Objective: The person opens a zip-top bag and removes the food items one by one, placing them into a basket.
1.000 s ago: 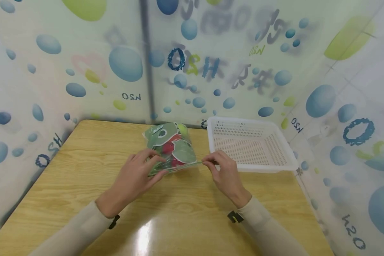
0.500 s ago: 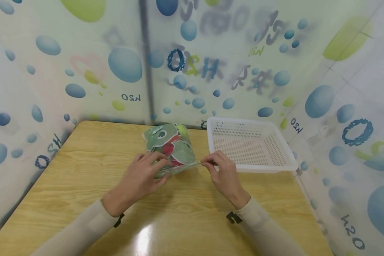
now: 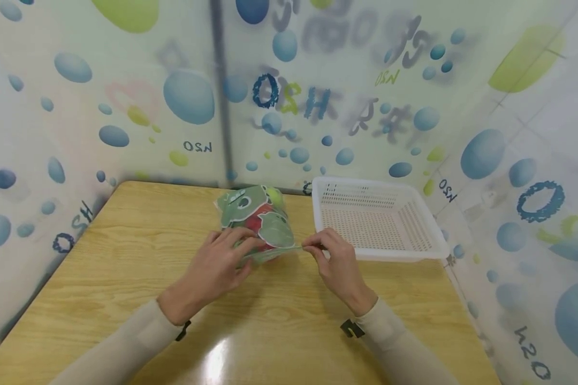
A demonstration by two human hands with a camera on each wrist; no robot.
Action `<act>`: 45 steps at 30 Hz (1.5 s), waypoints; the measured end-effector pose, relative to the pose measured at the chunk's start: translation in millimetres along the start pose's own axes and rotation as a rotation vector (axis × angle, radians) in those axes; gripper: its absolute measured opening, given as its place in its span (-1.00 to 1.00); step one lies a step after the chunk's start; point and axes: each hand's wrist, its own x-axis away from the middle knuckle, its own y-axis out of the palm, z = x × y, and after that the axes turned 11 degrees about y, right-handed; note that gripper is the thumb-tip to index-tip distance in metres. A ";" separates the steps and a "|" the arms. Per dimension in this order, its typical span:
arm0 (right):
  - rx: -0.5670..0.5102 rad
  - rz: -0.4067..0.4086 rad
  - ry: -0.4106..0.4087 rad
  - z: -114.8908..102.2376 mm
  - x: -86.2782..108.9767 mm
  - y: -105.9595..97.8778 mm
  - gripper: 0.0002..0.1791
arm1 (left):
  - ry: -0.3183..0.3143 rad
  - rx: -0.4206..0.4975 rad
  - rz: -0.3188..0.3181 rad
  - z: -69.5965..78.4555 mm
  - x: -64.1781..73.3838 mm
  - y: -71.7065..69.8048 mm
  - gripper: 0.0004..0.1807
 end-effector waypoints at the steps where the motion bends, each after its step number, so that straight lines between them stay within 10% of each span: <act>1: 0.000 0.003 -0.006 0.2 0.5 -0.2 -0.83 | -0.015 0.011 -0.023 0.0 -1.3 1.0 -0.40; 9: -0.007 -0.020 0.006 2.7 6.4 -0.3 -0.83 | -0.185 0.099 -0.227 -2.7 -9.5 9.7 -0.19; 19: 0.060 -0.012 -0.037 -4.2 12.7 5.0 -0.73 | -0.270 0.187 -0.250 -9.3 -9.9 25.6 -0.34; 25: 0.097 -0.006 -0.258 -16.9 12.7 11.6 -0.64 | -0.312 0.172 -0.278 -11.5 -12.0 31.3 -0.40; 32: 0.361 -0.252 -0.488 -32.8 10.1 36.5 -0.64 | -0.253 0.090 -0.198 -9.4 -15.4 30.7 -0.46; 39: 0.763 -0.353 -0.437 -35.9 6.1 55.2 -0.66 | -0.316 0.089 -0.207 -8.7 -19.8 26.8 -0.48; 45: 0.755 -0.336 -0.279 -30.9 5.3 54.1 -0.72 | -0.382 0.071 -0.254 -7.8 -19.0 24.2 -0.48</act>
